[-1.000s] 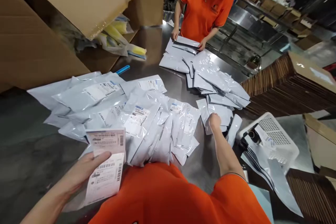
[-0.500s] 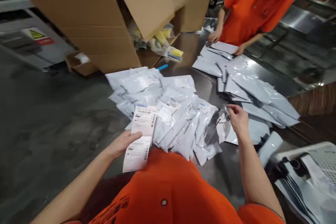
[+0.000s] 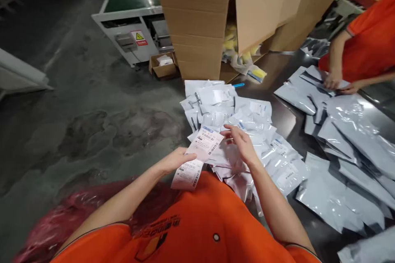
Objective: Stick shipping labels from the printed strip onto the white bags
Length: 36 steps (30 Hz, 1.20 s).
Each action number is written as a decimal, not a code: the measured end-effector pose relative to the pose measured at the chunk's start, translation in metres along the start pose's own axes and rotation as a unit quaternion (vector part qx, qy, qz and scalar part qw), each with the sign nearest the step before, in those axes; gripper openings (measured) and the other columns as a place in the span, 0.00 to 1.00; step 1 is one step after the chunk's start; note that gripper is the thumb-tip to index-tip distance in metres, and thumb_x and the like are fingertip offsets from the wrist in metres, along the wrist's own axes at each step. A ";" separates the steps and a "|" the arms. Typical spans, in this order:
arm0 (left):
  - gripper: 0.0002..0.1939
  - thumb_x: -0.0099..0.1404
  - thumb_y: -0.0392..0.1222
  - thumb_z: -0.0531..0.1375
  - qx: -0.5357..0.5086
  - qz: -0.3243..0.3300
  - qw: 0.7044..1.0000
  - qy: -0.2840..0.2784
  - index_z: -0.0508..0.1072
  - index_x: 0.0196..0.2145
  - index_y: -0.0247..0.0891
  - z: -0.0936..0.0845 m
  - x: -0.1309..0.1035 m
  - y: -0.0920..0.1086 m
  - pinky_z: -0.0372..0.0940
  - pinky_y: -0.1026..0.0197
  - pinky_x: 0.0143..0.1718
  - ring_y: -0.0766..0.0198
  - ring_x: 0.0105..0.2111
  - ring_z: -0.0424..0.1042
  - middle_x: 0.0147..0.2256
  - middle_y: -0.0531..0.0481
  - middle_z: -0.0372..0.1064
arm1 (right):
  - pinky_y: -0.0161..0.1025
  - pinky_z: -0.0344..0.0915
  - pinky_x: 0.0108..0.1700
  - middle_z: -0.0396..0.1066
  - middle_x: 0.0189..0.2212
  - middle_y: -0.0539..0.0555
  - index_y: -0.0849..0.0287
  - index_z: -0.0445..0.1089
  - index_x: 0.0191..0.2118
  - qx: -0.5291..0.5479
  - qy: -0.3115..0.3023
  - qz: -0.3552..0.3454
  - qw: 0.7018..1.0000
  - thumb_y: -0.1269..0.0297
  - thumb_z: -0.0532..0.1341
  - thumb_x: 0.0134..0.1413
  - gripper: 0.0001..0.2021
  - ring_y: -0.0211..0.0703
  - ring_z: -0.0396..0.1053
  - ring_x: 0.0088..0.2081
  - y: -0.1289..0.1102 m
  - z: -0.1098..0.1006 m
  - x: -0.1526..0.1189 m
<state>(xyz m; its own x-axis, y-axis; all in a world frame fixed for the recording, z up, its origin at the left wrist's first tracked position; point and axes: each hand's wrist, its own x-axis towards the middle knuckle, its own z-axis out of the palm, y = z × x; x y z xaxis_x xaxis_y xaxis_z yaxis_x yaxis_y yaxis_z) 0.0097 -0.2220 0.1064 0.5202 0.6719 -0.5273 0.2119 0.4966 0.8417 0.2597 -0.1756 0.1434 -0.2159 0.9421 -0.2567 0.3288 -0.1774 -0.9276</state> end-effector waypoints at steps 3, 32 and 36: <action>0.19 0.59 0.53 0.61 0.044 -0.013 0.999 0.002 0.80 0.34 0.32 -0.002 0.000 -0.007 0.64 0.59 0.35 0.56 0.31 0.71 0.27 0.47 0.74 | 0.37 0.67 0.38 0.73 0.39 0.54 0.58 0.71 0.48 0.003 -0.023 0.015 1.000 0.48 0.59 0.57 0.20 0.42 0.69 0.38 -0.010 -0.008 -0.006; 0.17 0.56 0.52 0.61 0.004 0.129 0.987 0.098 0.71 0.26 0.33 0.020 0.050 0.018 0.58 0.66 0.30 0.66 0.27 0.63 0.25 0.53 0.65 | 0.44 0.61 0.47 0.71 0.48 0.65 0.63 0.69 0.51 -0.430 0.158 -0.014 0.889 0.57 0.59 0.59 0.19 0.53 0.67 0.47 -0.014 -0.075 0.033; 0.18 0.55 0.54 0.61 0.028 0.125 0.986 0.104 0.72 0.26 0.33 0.031 0.046 0.016 0.59 0.65 0.31 0.65 0.29 0.63 0.26 0.53 0.65 | 0.36 0.62 0.37 0.72 0.33 0.52 0.58 0.71 0.43 -0.254 -0.096 -0.031 0.962 0.55 0.57 0.62 0.13 0.41 0.68 0.34 -0.024 -0.011 -0.016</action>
<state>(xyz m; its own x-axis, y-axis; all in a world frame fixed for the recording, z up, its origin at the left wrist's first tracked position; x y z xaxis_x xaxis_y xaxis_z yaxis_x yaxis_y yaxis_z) 0.0627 -0.1999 0.0992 0.3814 0.8709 -0.3100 0.1465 0.2741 0.9505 0.2656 -0.1833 0.1729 -0.3988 0.8678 -0.2965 0.7067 0.0848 -0.7024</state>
